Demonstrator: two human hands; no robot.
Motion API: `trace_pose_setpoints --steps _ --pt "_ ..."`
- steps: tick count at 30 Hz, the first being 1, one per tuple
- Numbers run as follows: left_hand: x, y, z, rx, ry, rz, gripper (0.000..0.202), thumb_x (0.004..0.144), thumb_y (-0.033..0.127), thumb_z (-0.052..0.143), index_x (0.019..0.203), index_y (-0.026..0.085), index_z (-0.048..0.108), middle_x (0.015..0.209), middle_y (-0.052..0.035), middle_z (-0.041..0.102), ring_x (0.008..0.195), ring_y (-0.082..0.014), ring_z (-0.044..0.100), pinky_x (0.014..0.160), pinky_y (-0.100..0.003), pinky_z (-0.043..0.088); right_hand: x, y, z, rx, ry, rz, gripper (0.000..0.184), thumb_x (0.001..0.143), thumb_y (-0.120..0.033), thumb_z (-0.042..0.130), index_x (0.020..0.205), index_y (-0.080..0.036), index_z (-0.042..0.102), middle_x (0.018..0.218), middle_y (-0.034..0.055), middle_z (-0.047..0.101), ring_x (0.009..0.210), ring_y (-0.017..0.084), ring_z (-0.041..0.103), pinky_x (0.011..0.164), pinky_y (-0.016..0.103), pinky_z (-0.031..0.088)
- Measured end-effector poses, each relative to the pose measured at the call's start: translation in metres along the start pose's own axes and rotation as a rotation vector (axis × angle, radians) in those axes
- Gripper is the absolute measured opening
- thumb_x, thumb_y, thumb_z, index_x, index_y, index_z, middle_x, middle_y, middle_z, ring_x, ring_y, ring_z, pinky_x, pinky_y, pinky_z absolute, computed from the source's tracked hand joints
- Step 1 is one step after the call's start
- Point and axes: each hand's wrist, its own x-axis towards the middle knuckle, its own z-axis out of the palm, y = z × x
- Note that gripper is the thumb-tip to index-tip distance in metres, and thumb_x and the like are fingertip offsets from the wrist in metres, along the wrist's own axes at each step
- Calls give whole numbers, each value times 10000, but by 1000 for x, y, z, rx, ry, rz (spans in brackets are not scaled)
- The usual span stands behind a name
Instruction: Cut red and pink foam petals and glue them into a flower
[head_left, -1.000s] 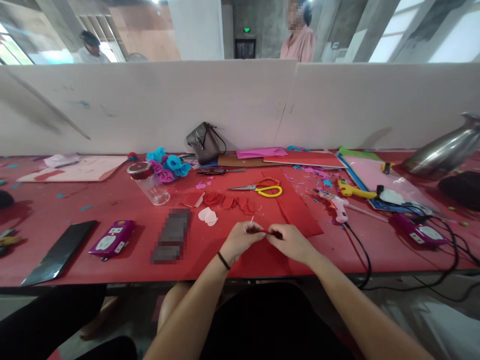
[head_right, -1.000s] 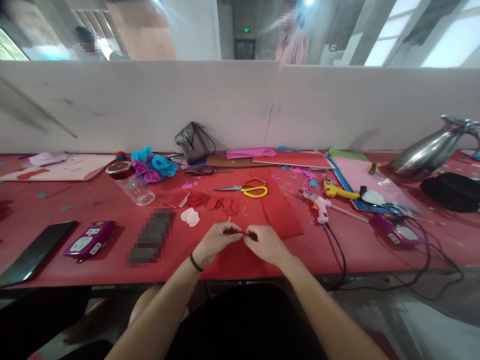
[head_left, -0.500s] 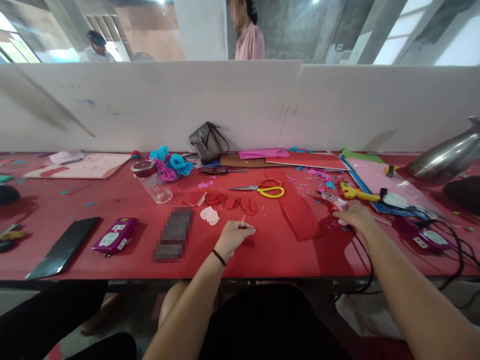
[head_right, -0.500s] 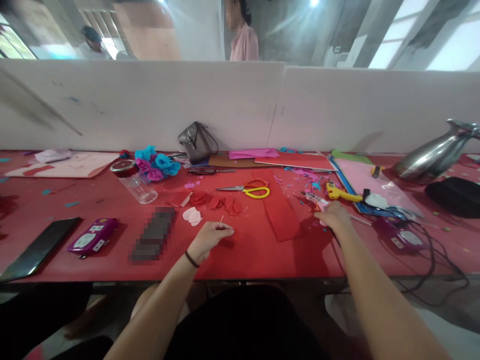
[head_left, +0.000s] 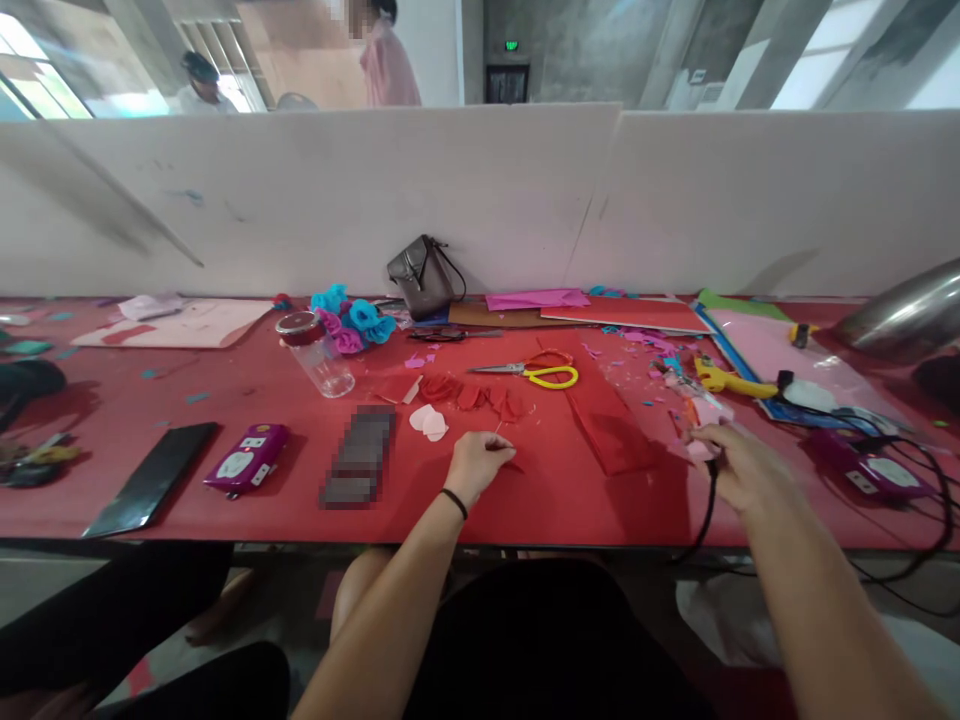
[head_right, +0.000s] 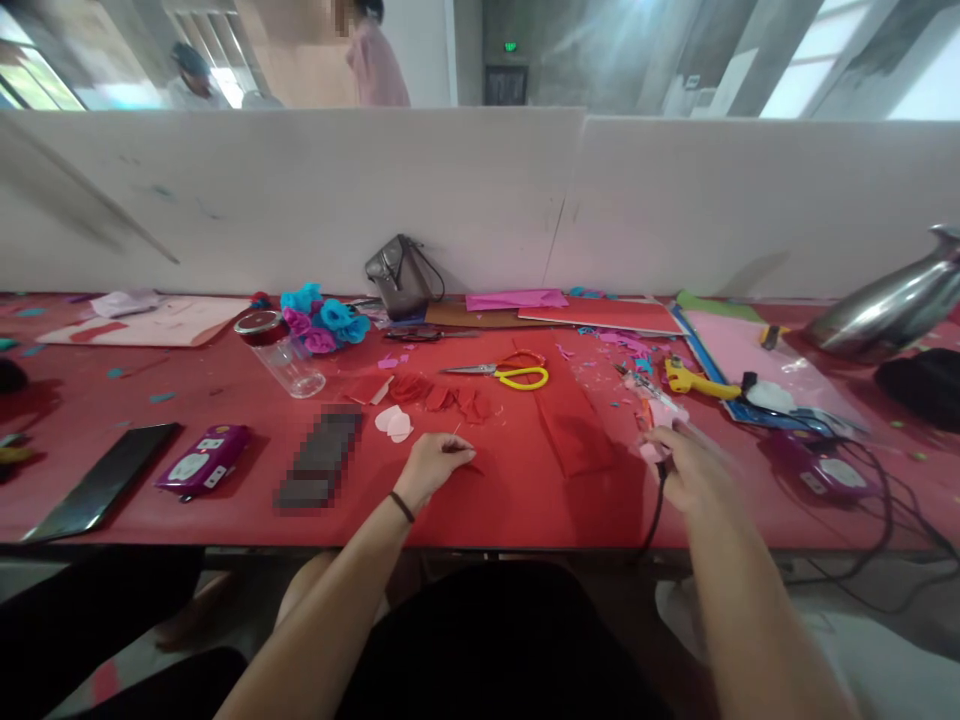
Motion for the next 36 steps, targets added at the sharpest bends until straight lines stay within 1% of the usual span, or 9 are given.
trace_pose_setpoints --steps 3,5,7,10,14,17,21,26,36 --pt "-2 3 -2 -4 -8 -16 64 692 170 679 713 155 738 761 -39 743 755 -156 665 723 -233 479 -37 -13 22 171 -125 88 260 543 -176 706 751 -232 561 785 4 697 649 141 646 503 219 523" --pt "-2 5 -3 25 -18 -14 60 694 161 679 706 155 737 761 -36 744 759 -155 667 723 -229 479 -59 -24 36 156 -198 67 345 537 -214 788 793 -236 558 756 -19 685 594 112 613 467 182 471" --pt "-3 6 -4 60 -26 -7 61 696 149 675 699 162 735 762 -27 746 761 -149 667 726 -223 478 -74 -31 47 34 -303 17 359 569 -352 826 779 -220 566 622 -38 627 504 90 534 441 183 421" --pt "-3 7 -5 104 -31 7 72 704 146 671 702 180 734 768 -13 748 764 -143 668 732 -220 479 -85 -34 56 -186 -497 -10 440 632 -593 737 703 -199 554 499 -51 514 439 89 430 415 220 361" --pt "-3 8 -4 168 -23 23 73 710 157 670 712 181 740 771 -23 748 770 -149 670 744 -224 477 -85 -27 57 -550 -679 -16 490 677 -676 636 643 -202 520 487 -45 499 447 103 434 451 242 358" --pt "-4 9 -4 194 -24 45 92 716 166 659 718 191 748 784 -24 749 777 -154 673 765 -230 477 -81 -18 54 -741 -703 -72 478 708 -674 592 690 -198 562 512 -29 547 478 130 486 492 257 381" --pt "-5 11 -4 212 -29 55 110 719 158 647 720 194 751 786 -25 750 783 -155 674 788 -231 475 -79 -14 54 -792 -688 -138 495 741 -679 531 779 -192 610 536 -38 513 535 159 516 533 270 408" --pt "-5 11 -4 231 -32 66 104 728 167 647 723 195 747 789 -22 750 789 -154 672 794 -233 473 -81 -17 66 -869 -718 -212 500 760 -688 474 685 -200 555 526 -39 475 503 141 452 499 261 371" --pt "-7 16 -6 241 -41 78 95 726 138 648 700 183 728 780 -22 749 760 -141 664 784 -231 475 -81 -18 76 -911 -742 -280 417 772 -609 520 676 -210 596 611 -4 596 600 204 577 561 284 454"
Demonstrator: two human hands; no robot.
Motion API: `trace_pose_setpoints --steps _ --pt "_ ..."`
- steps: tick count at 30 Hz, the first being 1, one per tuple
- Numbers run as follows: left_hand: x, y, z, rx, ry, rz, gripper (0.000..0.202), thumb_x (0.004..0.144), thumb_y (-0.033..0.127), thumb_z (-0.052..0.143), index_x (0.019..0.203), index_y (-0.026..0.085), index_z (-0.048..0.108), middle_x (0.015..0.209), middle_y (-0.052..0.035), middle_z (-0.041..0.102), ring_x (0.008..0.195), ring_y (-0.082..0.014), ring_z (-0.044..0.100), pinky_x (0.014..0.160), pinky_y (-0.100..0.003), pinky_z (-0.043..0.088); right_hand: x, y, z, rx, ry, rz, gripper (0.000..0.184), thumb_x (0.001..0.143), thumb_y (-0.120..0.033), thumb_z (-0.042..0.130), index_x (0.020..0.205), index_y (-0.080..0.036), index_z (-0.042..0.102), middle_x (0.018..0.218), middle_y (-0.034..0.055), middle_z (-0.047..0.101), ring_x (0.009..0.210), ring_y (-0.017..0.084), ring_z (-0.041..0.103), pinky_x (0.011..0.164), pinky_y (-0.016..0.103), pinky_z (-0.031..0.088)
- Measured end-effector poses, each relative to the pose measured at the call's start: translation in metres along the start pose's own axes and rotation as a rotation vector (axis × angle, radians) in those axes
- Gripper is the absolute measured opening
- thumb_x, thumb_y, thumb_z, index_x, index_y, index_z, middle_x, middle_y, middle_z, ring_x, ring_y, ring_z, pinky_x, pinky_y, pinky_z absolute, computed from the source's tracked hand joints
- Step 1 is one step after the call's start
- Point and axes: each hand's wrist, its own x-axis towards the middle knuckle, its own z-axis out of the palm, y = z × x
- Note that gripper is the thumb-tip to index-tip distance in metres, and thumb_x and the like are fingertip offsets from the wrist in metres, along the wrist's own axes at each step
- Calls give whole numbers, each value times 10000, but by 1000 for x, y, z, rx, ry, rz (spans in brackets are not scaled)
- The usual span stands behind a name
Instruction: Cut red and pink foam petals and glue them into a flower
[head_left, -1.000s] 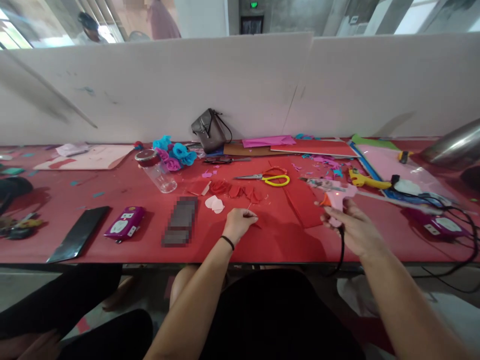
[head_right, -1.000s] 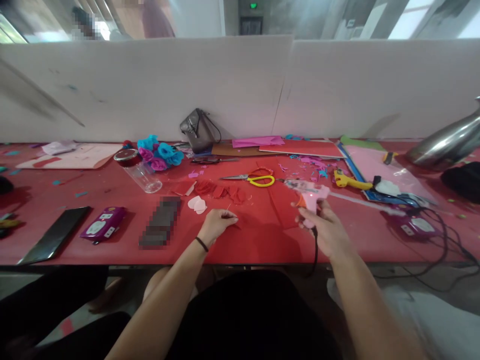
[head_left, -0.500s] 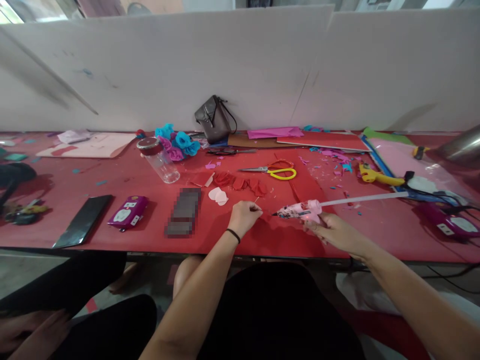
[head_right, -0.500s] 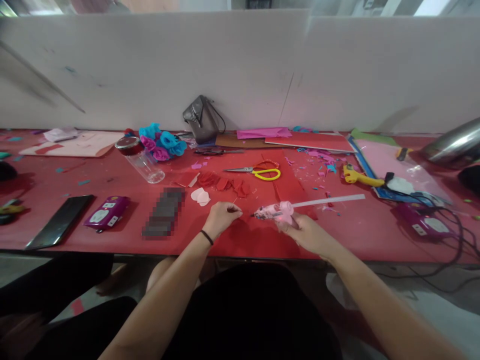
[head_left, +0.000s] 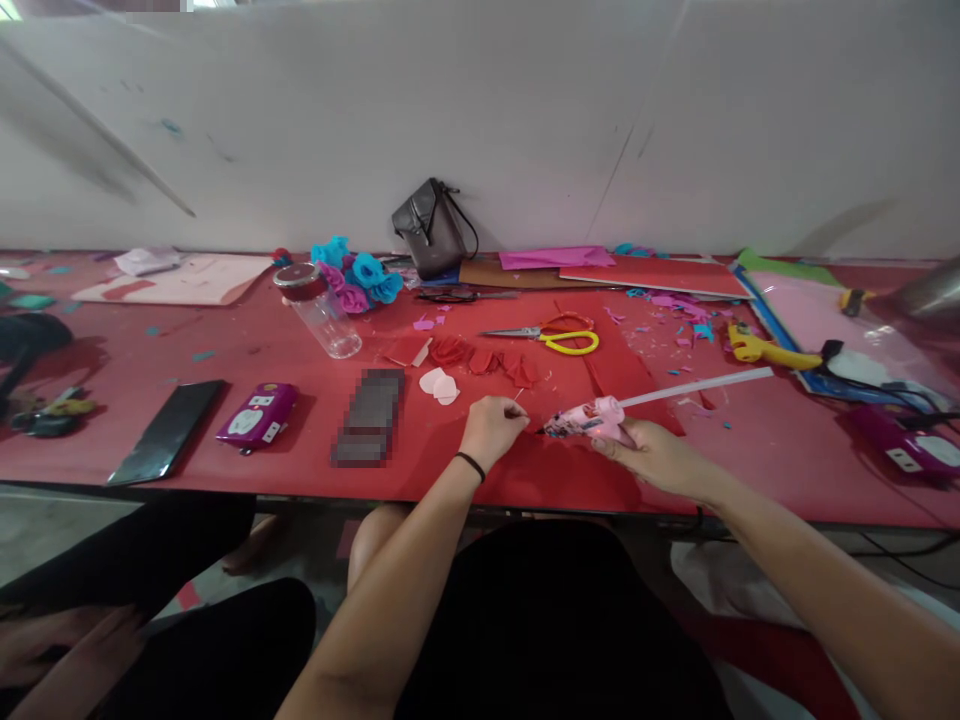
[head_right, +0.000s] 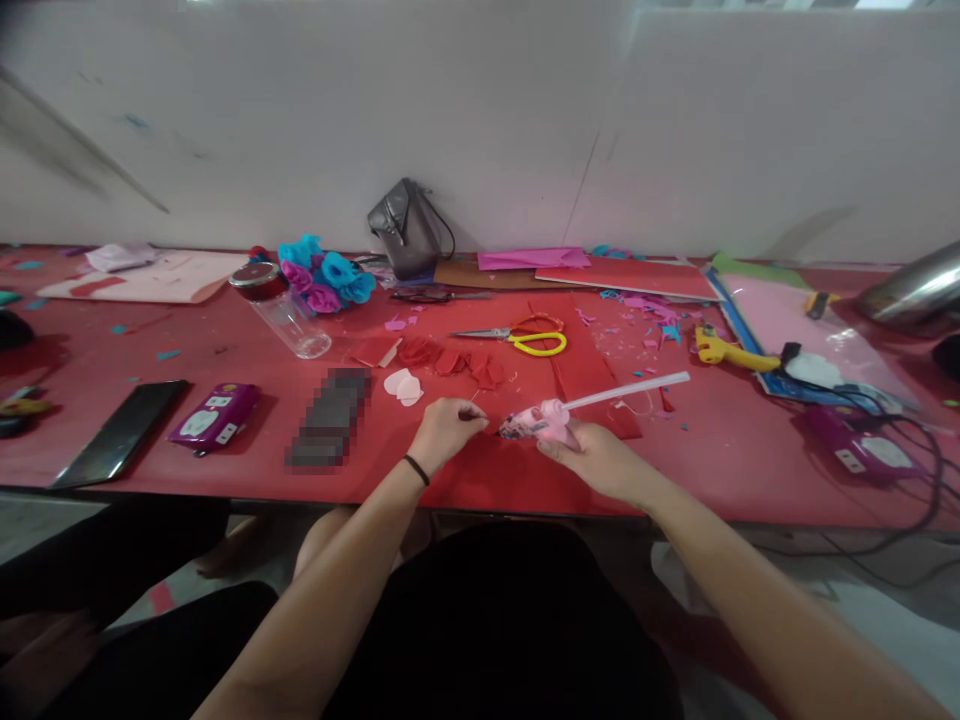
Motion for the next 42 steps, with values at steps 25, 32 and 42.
trace_pose_setpoints --steps 25,32,42 --pt "2 -6 3 -60 -15 -20 125 650 88 718 739 176 720 776 -13 741 736 -132 670 727 -224 505 2 3 -5 47 -1 -5 466 786 -585 533 986 -194 688 1002 41 753 988 325 675 834 384 524" --pt "2 -5 2 -65 -21 -27 125 658 81 705 759 152 725 782 -35 737 741 -137 668 721 -221 497 1 4 -6 25 -8 -9 476 826 -558 504 1104 -206 663 1106 58 730 1083 333 644 899 402 501" --pt "2 -10 -2 -124 -45 -11 102 655 93 684 707 174 721 733 -12 720 708 -130 638 718 -235 492 -5 9 -20 148 113 68 432 776 -618 550 806 -209 686 619 28 672 635 228 653 581 298 496"
